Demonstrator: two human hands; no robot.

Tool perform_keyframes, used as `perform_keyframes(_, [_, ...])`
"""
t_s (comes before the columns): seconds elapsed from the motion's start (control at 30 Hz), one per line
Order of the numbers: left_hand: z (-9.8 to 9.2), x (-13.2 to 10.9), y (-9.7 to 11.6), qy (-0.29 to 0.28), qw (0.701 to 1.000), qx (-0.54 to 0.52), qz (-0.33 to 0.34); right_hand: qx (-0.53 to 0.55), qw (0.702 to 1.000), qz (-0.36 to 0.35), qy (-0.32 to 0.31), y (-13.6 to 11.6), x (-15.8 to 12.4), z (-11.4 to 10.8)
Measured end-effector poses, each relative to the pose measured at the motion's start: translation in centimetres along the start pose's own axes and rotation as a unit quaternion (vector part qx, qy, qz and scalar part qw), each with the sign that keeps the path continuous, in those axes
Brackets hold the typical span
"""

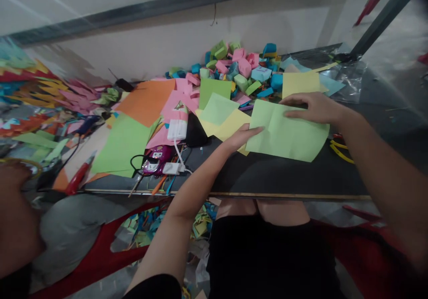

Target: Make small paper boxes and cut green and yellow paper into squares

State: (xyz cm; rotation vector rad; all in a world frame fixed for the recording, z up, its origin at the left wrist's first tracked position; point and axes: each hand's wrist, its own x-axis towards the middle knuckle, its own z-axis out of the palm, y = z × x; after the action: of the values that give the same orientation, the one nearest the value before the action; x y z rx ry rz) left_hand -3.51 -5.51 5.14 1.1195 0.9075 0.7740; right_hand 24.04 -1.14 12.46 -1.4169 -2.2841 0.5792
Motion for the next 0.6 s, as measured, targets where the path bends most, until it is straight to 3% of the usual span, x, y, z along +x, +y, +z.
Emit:
perform_keyframes(0.17, [-0.1,0.5,-0.8,0.023,1.0,0.015,-0.008,-0.079,0.995,0.039,0.037,-1.7,0.4,3.2])
perform_keyframes(0.3, [0.1,0.8,-1.1,0.041,0.998,0.057,0.005,-0.133,0.99,0.032,0.04,-2.0,0.9,4.0])
perform_keyframes(0.47, [-0.4,0.6,-0.6,0.063,0.992,0.109,0.014,0.014,0.998,0.047,0.046,-1.6,0.9,3.9])
perform_keyframes(0.6, [-0.6,0.0,0.9,0.016,0.996,0.09,-0.008,0.179,0.982,0.036,-0.056,-1.3,0.7,3.8])
